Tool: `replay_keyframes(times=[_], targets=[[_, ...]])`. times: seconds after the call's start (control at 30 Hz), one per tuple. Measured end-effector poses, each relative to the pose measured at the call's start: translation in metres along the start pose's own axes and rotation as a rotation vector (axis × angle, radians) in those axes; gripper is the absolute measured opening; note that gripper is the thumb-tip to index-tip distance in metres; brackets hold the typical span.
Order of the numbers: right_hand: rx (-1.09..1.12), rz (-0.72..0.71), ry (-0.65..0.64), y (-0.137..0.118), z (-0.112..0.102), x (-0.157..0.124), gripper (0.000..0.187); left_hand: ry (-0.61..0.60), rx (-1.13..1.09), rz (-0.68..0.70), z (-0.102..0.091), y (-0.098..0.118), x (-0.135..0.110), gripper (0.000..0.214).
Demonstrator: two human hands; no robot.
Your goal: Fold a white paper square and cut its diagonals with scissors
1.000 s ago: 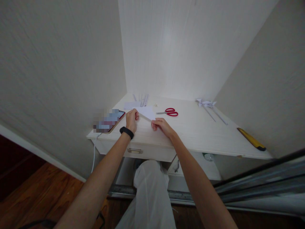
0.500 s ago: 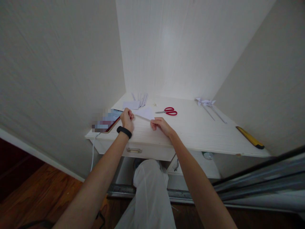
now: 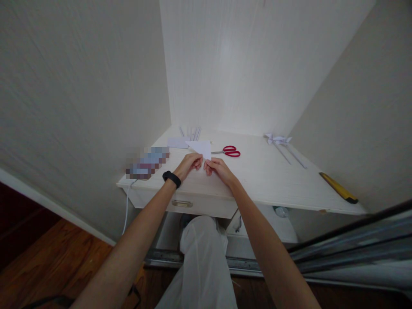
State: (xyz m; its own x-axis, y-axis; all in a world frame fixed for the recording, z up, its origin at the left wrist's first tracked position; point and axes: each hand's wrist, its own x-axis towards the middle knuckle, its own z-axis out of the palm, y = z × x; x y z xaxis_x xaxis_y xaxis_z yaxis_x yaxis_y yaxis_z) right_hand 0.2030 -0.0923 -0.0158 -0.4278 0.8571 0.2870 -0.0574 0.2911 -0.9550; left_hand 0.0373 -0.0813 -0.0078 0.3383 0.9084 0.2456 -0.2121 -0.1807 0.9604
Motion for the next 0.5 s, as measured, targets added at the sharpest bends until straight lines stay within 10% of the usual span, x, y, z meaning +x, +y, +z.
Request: replay_keyframes(times=[0.2,0.5], targets=[[-0.001,-0.004,-0.039,-0.0002,-0.0010,-0.0005,0.039,-0.061,0.068,-0.003,0.0025,-0.0033,0.0009,0.033],[-0.032,0.050,-0.010,-0.0066,0.0012,-0.0021,0.036,0.166,0.026,0.026,0.0010,0.0004,0.0017,0.033]])
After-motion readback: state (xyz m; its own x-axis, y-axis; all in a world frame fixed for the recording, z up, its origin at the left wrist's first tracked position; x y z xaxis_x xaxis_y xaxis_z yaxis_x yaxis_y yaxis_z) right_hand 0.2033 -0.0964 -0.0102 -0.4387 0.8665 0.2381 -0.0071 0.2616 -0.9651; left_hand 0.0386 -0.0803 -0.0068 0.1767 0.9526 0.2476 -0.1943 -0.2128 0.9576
